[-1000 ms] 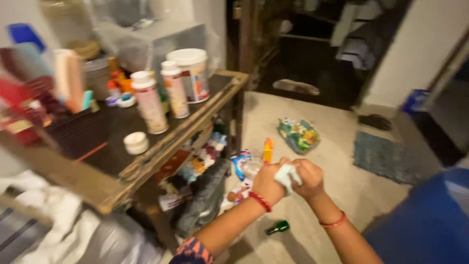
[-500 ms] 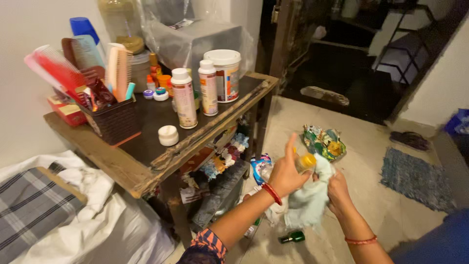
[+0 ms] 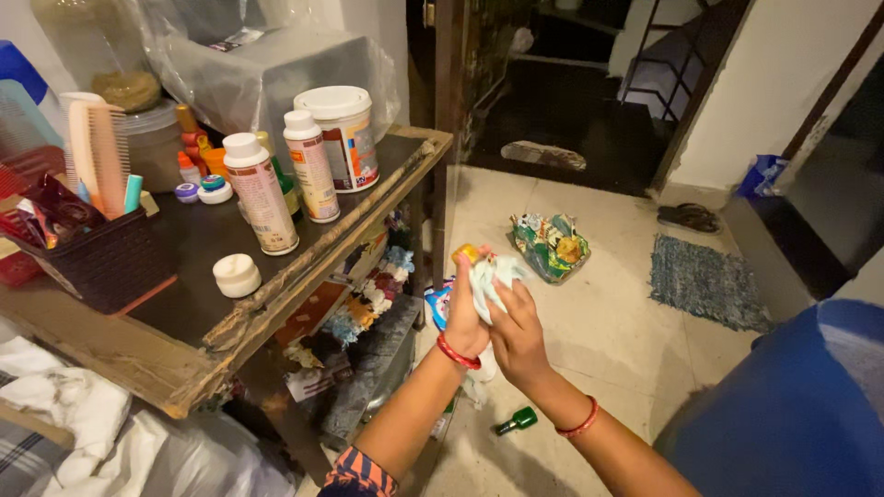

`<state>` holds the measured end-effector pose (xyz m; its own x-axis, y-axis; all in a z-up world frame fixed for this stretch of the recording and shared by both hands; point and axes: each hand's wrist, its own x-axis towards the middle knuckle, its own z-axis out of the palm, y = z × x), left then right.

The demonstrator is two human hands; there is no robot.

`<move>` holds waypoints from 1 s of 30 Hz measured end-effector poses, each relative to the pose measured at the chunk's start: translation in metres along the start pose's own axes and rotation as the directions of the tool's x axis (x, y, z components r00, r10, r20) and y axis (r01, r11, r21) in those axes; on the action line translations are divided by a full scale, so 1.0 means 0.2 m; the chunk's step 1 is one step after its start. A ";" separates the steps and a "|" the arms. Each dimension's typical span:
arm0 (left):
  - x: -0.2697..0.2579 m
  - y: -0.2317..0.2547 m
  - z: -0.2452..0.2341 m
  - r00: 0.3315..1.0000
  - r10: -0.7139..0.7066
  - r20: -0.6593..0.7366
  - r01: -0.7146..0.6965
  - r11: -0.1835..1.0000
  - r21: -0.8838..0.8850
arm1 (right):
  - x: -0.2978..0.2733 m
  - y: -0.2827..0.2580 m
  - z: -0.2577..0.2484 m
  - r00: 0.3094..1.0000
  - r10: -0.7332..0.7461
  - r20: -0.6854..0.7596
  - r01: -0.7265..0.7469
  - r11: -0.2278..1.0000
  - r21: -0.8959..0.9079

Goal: The person wipes various bottles and containers with a cloth and places them on a wooden shelf. They handle multiple items one at a time, including a white tub, green bottle, and several smaller bottles, arranging them on the shelf.

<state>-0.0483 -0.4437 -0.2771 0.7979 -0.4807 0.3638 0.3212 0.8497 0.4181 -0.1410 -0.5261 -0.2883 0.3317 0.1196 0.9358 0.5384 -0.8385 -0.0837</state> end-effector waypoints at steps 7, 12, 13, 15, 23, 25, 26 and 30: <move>0.07 0.26 0.11 0.993 0.071 -0.089 -0.073 0.997 -0.015 | -0.15 0.28 -0.08 0.969 0.246 0.034 -0.244 0.917 0.315; 0.06 0.24 0.17 0.999 0.038 0.008 -0.036 0.984 -0.175 | -0.03 0.17 -0.09 0.733 0.679 0.035 -0.405 0.395 0.825; 0.06 0.21 0.16 0.999 0.020 0.034 -0.012 0.976 -0.217 | 0.01 0.11 -0.10 0.886 0.455 -0.090 -0.325 0.749 0.578; 0.06 0.15 0.13 0.999 -0.038 0.026 0.043 0.967 -0.251 | 0.10 0.01 -0.14 0.994 -0.110 -0.025 0.107 0.987 -0.119; 0.07 0.13 0.02 0.955 -0.244 -0.171 0.280 0.930 0.239 | 0.27 0.16 -0.31 0.787 0.616 -0.016 -0.560 0.726 0.400; 0.01 0.15 0.10 0.975 0.221 -0.003 -0.140 0.625 0.768 | 0.27 0.23 -0.36 0.725 0.688 -0.032 -0.634 0.686 0.358; -0.02 0.18 0.15 0.906 0.384 0.178 -0.309 0.311 0.899 | 0.27 0.26 -0.37 0.694 0.719 -0.039 -0.668 0.663 0.339; -0.22 0.27 0.41 0.806 0.080 0.587 -0.520 -0.378 0.766 | 0.29 0.23 -0.33 0.707 0.706 -0.041 -0.667 0.686 0.290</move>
<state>-0.1079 -0.3939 -0.2028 0.3694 -0.4466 0.8150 -0.9271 -0.2371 0.2903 -0.1488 -0.5936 -0.2157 0.5824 -0.5291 0.6171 0.3728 -0.5007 -0.7812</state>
